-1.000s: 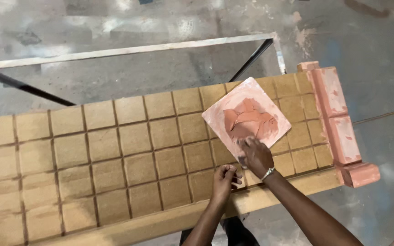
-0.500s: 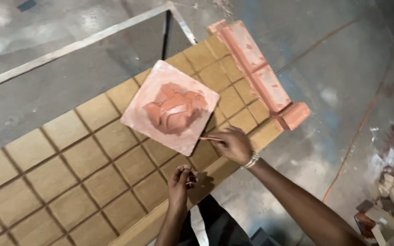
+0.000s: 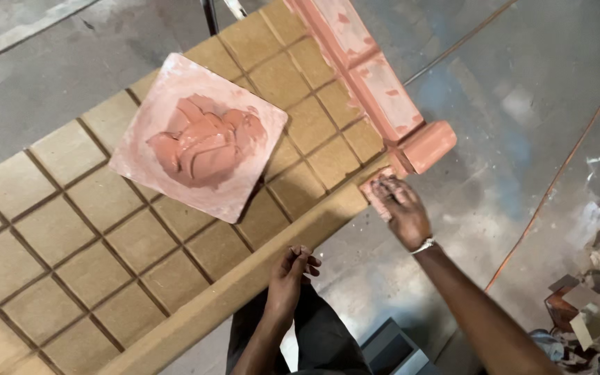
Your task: The person applies a pink paste to the edges of a wooden furniture frame using a small rectangular tool. They repeatedly scoop paste from a container and smooth it along the frame's corners and sides.
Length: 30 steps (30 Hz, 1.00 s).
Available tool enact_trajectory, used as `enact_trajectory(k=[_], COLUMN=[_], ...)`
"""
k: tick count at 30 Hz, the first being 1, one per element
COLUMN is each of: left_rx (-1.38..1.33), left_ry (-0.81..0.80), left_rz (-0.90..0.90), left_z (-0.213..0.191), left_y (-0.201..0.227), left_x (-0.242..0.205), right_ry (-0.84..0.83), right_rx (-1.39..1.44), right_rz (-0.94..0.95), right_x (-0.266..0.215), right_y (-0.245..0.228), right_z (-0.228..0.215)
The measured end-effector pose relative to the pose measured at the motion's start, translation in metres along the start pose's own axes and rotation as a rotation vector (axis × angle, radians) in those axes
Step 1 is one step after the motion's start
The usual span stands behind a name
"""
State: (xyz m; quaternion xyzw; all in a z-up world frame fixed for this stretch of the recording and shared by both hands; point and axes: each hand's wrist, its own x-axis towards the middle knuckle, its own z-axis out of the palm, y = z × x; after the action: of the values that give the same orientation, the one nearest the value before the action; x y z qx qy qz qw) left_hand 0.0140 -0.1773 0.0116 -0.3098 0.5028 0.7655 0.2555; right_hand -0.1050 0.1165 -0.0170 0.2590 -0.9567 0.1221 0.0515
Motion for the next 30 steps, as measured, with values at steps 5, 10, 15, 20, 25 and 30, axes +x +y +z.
enact_trajectory(k=[5,10,15,20,25,30], left_rx=[-0.019,-0.042,-0.023,-0.044,-0.042,-0.031], left_ry=[0.015,0.023,0.039,0.077,0.093,0.057], left_rz=[-0.002,0.01,0.028,0.044,-0.046,0.035], left_z=[0.027,0.04,0.039,0.03,0.027,0.031], left_y=[-0.005,-0.005,-0.01,-0.024,-0.033,-0.031], left_x=[-0.002,-0.006,-0.007,-0.009,-0.011,-0.022], right_ry=[-0.058,-0.163,-0.088,0.018,-0.094,-0.164], right_rx=[-0.054,-0.185,-0.249,-0.037,0.041,0.255], right_rz=[-0.029,0.312,0.526,0.499,0.172,0.03], right_x=[-0.008,0.01,0.032,0.039,0.027,0.009], right_y=[-0.032,-0.019,-0.007,-0.007,-0.056,-0.065], right_z=[-0.022,-0.039,-0.005,0.001,-0.018,-0.056])
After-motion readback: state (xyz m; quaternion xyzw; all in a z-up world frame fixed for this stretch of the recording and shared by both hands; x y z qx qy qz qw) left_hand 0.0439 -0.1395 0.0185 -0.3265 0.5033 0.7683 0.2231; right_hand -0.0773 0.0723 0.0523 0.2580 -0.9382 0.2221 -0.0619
